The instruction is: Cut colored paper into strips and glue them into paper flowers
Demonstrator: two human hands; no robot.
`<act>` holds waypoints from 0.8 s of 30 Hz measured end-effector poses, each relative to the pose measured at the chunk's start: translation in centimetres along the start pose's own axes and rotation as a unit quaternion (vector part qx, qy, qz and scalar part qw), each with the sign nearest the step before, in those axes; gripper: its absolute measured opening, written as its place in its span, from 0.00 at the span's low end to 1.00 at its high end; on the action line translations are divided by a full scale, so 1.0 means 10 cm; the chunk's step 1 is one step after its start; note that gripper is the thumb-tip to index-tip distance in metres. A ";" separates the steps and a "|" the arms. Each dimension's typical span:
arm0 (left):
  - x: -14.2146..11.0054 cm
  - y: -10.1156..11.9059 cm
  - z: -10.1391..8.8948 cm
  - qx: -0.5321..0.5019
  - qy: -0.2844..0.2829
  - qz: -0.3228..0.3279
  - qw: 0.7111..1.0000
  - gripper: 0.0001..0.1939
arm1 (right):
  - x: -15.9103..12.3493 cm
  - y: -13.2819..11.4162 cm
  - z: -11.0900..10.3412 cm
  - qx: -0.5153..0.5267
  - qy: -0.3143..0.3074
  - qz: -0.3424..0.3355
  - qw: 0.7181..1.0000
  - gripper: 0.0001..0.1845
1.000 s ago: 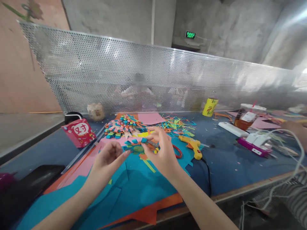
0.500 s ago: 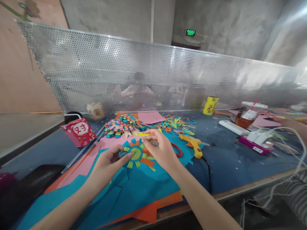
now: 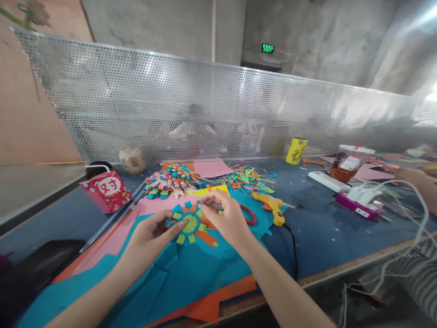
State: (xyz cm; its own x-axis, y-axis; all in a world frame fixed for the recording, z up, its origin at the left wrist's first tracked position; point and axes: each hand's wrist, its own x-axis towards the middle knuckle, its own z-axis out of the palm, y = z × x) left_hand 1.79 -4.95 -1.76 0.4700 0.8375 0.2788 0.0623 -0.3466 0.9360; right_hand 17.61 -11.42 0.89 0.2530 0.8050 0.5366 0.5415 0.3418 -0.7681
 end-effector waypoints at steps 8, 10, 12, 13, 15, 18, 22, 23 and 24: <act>-0.01 0.10 -0.18 0.302 0.036 0.347 0.887 0.05 | 0.00 0.01 -0.08 0.022 -0.005 0.067 0.998 0.12; -0.02 0.10 -0.24 0.375 0.047 0.458 0.805 0.10 | -0.03 0.05 -0.08 0.082 -0.082 0.108 0.987 0.19; -0.03 0.11 -0.26 0.412 0.079 0.512 0.749 0.12 | -0.06 0.10 -0.07 0.171 -0.183 0.162 0.954 0.21; -0.04 0.12 -0.25 0.419 0.094 0.527 0.734 0.11 | -0.07 0.12 -0.06 0.209 -0.215 0.185 0.936 0.21; -0.06 0.14 -0.22 0.419 0.116 0.546 0.716 0.09 | -0.08 0.16 -0.04 0.252 -0.226 0.210 0.917 0.18; -0.09 0.17 -0.17 0.416 0.118 0.562 0.705 0.07 | -0.08 0.16 -0.02 0.242 -0.201 0.213 0.925 0.15; -0.10 0.18 -0.14 0.412 0.090 0.567 0.708 0.08 | -0.08 0.10 -0.03 0.206 -0.194 0.206 0.936 0.12; -0.10 0.18 -0.13 0.412 0.080 0.567 0.708 0.09 | -0.08 0.08 -0.03 0.198 -0.193 0.205 0.939 0.12; -0.10 0.18 -0.13 0.413 0.070 0.568 0.708 0.09 | -0.07 0.07 -0.03 0.191 -0.191 0.205 0.941 0.11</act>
State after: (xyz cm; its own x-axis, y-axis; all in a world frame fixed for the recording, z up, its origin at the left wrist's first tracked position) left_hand 0.26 -5.88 -0.03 0.5416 -0.1673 0.8238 0.2345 -0.9111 -0.3391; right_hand 18.03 -11.94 0.07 0.0310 0.9978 0.0591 0.1161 0.0552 -0.9917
